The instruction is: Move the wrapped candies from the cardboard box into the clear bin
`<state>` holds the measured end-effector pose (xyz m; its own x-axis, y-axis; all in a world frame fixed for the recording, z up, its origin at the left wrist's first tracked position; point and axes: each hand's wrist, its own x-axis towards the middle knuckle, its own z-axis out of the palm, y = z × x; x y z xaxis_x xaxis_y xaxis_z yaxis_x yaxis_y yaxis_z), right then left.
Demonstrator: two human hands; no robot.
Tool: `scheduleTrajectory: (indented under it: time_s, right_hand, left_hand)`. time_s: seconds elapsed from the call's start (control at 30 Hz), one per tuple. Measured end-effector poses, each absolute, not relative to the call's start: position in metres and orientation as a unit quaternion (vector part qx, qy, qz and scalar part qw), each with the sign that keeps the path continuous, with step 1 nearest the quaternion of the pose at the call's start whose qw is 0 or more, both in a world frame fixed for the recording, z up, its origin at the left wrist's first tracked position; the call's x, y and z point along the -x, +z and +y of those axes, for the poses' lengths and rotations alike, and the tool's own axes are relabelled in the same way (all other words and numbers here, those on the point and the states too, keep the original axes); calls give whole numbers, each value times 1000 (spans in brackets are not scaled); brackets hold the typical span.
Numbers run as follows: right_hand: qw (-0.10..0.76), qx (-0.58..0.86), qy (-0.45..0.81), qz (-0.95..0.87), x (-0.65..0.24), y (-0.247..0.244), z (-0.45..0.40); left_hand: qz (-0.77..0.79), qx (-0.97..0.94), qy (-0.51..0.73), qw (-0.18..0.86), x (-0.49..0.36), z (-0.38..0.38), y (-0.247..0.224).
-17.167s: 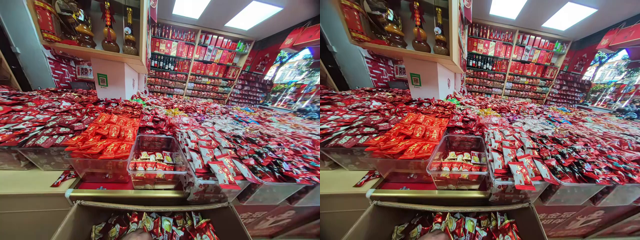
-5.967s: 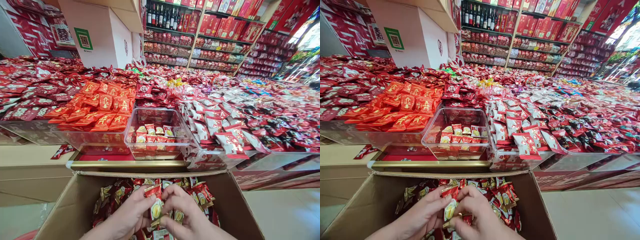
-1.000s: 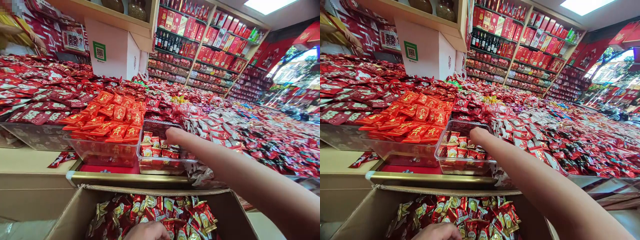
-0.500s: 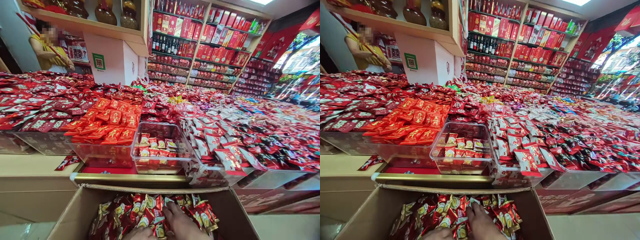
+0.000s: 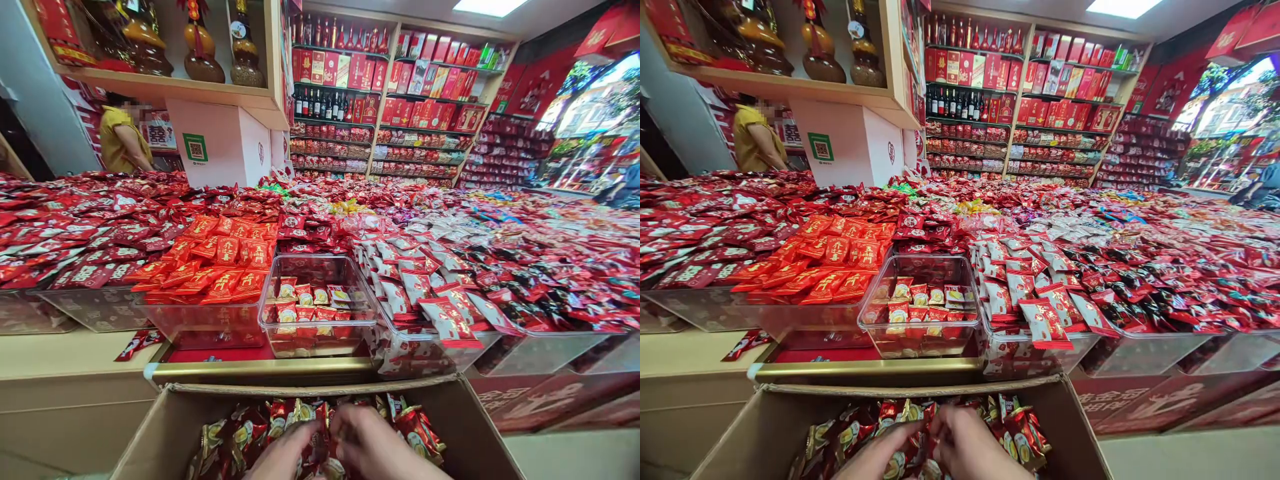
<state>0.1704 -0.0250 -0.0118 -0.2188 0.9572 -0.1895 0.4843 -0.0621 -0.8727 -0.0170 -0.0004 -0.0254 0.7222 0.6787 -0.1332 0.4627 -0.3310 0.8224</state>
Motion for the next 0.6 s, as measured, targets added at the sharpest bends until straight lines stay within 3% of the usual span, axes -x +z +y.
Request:
scheduleTrajectory:
  time_s: [0.13,0.43,0.6]
  right_hand:
    - [393,500,617,-463,-169,13,-25]
    - [488,409,730,-250,-167,17,-37]
    - [471,410,723,-296,-170,16,-35]
  left_hand:
    - [362,-582,236,689,4,-3,-6]
    - [394,-463,264,749,0,-2,27]
    - [406,-460,271,742,2,-5,33]
